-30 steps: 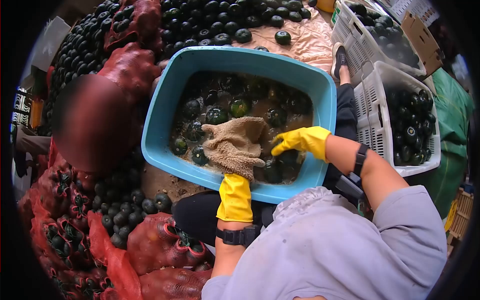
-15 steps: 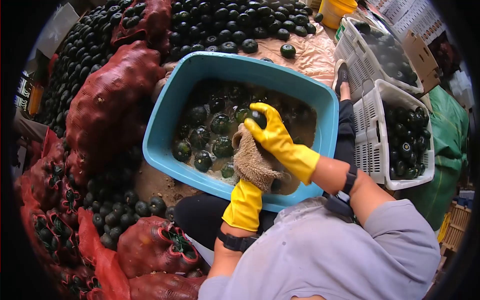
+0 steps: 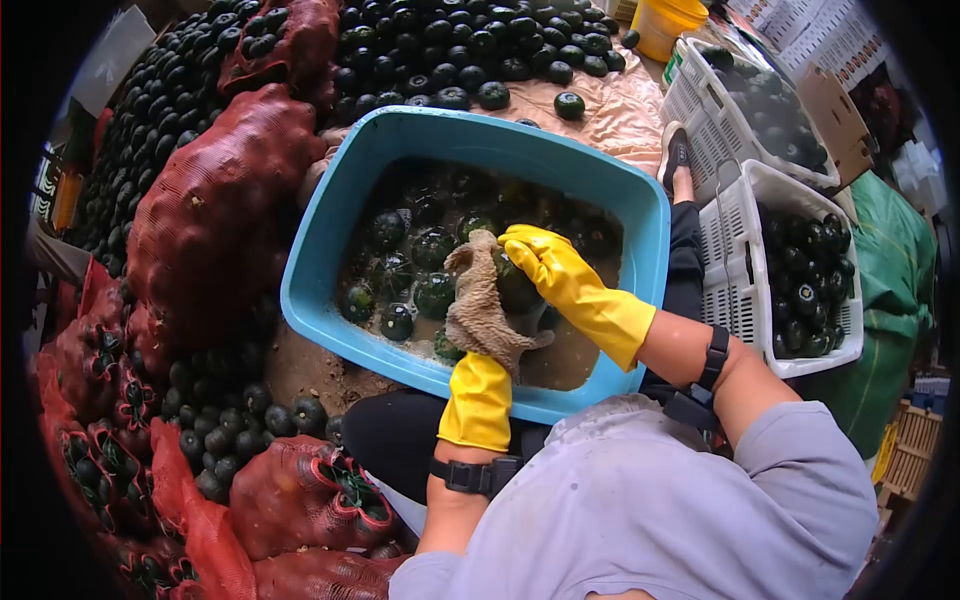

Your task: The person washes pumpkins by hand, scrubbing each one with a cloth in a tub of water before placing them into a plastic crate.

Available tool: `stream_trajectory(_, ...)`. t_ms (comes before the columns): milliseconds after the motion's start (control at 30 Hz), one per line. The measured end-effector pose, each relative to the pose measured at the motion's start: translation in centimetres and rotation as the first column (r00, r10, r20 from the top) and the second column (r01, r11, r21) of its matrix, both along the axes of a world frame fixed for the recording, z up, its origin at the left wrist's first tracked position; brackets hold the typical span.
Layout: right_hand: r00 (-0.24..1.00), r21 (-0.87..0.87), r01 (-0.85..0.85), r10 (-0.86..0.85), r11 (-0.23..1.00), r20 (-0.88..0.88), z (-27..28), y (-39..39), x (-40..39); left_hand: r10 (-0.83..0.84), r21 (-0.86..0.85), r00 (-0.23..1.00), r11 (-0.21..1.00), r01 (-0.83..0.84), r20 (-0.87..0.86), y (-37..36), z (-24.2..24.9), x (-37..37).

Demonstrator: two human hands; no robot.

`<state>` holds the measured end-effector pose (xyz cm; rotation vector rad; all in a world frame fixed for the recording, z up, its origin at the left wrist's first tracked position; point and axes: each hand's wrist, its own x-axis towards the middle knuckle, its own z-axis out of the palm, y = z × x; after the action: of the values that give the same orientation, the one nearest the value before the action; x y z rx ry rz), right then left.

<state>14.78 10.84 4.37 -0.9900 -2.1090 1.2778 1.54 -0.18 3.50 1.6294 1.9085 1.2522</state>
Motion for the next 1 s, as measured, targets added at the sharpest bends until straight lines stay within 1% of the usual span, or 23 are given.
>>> stream_trajectory(100, 0.995, 0.437, 0.091, -0.098, 0.895, -0.007, 0.4, -5.1, -1.4, -0.127, 0.084, 0.990, 0.988, 0.132, -0.064, 0.9, -1.3, -0.8)
stream_trajectory(133, 0.999, 0.352, -0.048, 0.053, 0.935, -0.004, 1.6, -5.0, -0.5, -0.210, 0.081, 0.941, 0.977, 0.195, 0.264, 1.0, -1.1, -1.1)
stream_trajectory(167, 0.981, 0.032, 0.023, -0.016, 0.999, -0.191, 1.6, -4.8, -0.7, -0.236, 0.099, 0.789, 0.971, 0.219, 0.567, 1.1, -0.9, -1.4)
stream_trajectory(200, 0.932, -0.305, 0.036, -0.143, 0.952, -0.334, 1.4, -4.8, -1.1, -0.124, 0.096, 0.870, 0.991, 0.089, 0.478, 0.9, -4.8, -1.2)
stream_trajectory(233, 0.856, -0.610, -0.005, -0.312, 0.792, -0.412, 1.1, -5.1, -1.4, -0.005, 0.102, 0.924, 0.994, -0.037, 0.382, 0.4, -7.5, -0.7)
stream_trajectory(267, 0.674, -0.734, -0.073, -0.509, 0.675, -0.535, -0.5, -5.3, -1.8, 0.099, -0.004, 0.950, 0.995, -0.102, 0.296, -0.1, -3.4, 0.2)
stream_trajectory(300, 0.598, -0.716, 0.050, -0.595, 0.696, -0.537, -2.4, -5.4, -2.6, 0.187, -0.109, 0.962, 0.980, -0.168, 0.199, -0.5, 0.7, 1.1)
stream_trajectory(367, 0.852, -0.375, 0.151, -0.313, 0.915, -0.419, -1.5, -5.1, -1.4, 0.141, -0.114, 0.972, 0.986, -0.121, 0.186, -0.6, 2.3, 0.8)
stream_trajectory(400, 0.989, 0.198, 0.021, 0.008, 0.980, -0.145, -0.4, -4.0, 0.6, 0.115, 0.121, 0.986, 0.984, -0.130, 0.118, 0.0, 1.5, 0.6)
stream_trajectory(433, 0.980, 0.102, -0.108, 0.124, 0.989, -0.157, 1.2, -3.4, 1.2, 0.184, 0.126, 0.983, 0.976, -0.179, -0.026, -0.4, 0.8, 0.3)
stream_trajectory(500, 0.915, -0.016, -0.284, 0.276, 0.959, 0.295, 6.3, -3.5, 1.2, -0.002, 0.270, 1.000, 0.963, 0.008, -0.021, -0.5, -0.1, -1.8)
stream_trajectory(533, 0.924, -0.004, -0.317, 0.309, 0.948, 0.226, 5.6, -3.2, 1.4, 0.000, 0.280, 0.994, 0.960, -0.032, 0.111, -0.7, -1.0, -1.8)
stream_trajectory(600, 0.971, -0.377, -0.199, 0.234, 0.904, 0.050, 4.9, -2.7, 1.1, -0.013, 0.032, 0.906, 0.999, -0.001, 0.423, -0.9, -2.2, -1.4)
stream_trajectory(633, 0.985, -0.552, -0.157, 0.171, 0.819, -0.027, 4.4, -2.6, 0.7, 0.001, -0.059, 0.890, 0.998, 0.029, 0.455, -1.1, -2.0, -0.9)
stream_trajectory(667, 0.946, -0.802, -0.151, -0.150, 0.579, -0.287, 1.0, -3.6, 0.5, 0.019, -0.150, 0.876, 0.987, 0.061, 0.482, -1.2, -1.8, -0.5)
stream_trajectory(700, 0.859, -0.934, -0.044, -0.463, 0.355, -0.217, 0.0, -5.1, -0.1, 0.264, -0.073, 0.941, 0.964, -0.254, 0.212, -1.6, -3.1, 0.7)
stream_trajectory(767, 0.885, -0.527, 0.108, -0.323, 0.843, -0.335, -3.1, -5.8, -1.7, 0.177, -0.225, 0.981, 0.962, -0.156, 0.075, -0.3, -0.5, -0.1)
stream_trajectory(800, 0.977, -0.316, 0.143, -0.184, 0.938, -0.104, -2.6, -5.2, -0.5, 0.205, -0.159, 0.974, 0.969, -0.188, 0.099, -0.7, -0.9, 0.1)
stream_trajectory(833, 0.951, 0.334, 0.015, -0.116, 0.943, 0.286, -2.1, -4.2, 0.6, 0.229, -0.092, 0.966, 0.972, -0.218, 0.121, -1.1, -1.2, 0.3)
stream_trajectory(900, 0.968, -0.111, -0.158, 0.176, 0.981, 0.176, 3.9, -4.0, 1.0, 0.032, 0.094, 0.998, 0.995, -0.037, 0.052, -0.5, 0.5, -1.1)
stream_trajectory(933, 0.966, -0.138, -0.160, 0.184, 0.977, 0.181, 4.1, -3.9, 1.2, -0.046, 0.343, 0.981, 0.939, -0.021, 0.186, -0.2, 0.1, -1.8)
stream_trajectory(967, 0.964, -0.160, -0.164, 0.193, 0.973, 0.185, 4.3, -3.8, 1.3, -0.092, 0.289, 0.933, 0.957, -0.013, 0.347, -0.2, 0.1, -1.9)
stream_trajectory(1000, 0.959, -0.178, -0.177, 0.210, 0.968, 0.189, 4.5, -3.6, 1.3, -0.024, 0.150, 0.878, 0.987, -0.055, 0.478, -0.3, 0.4, -1.4)
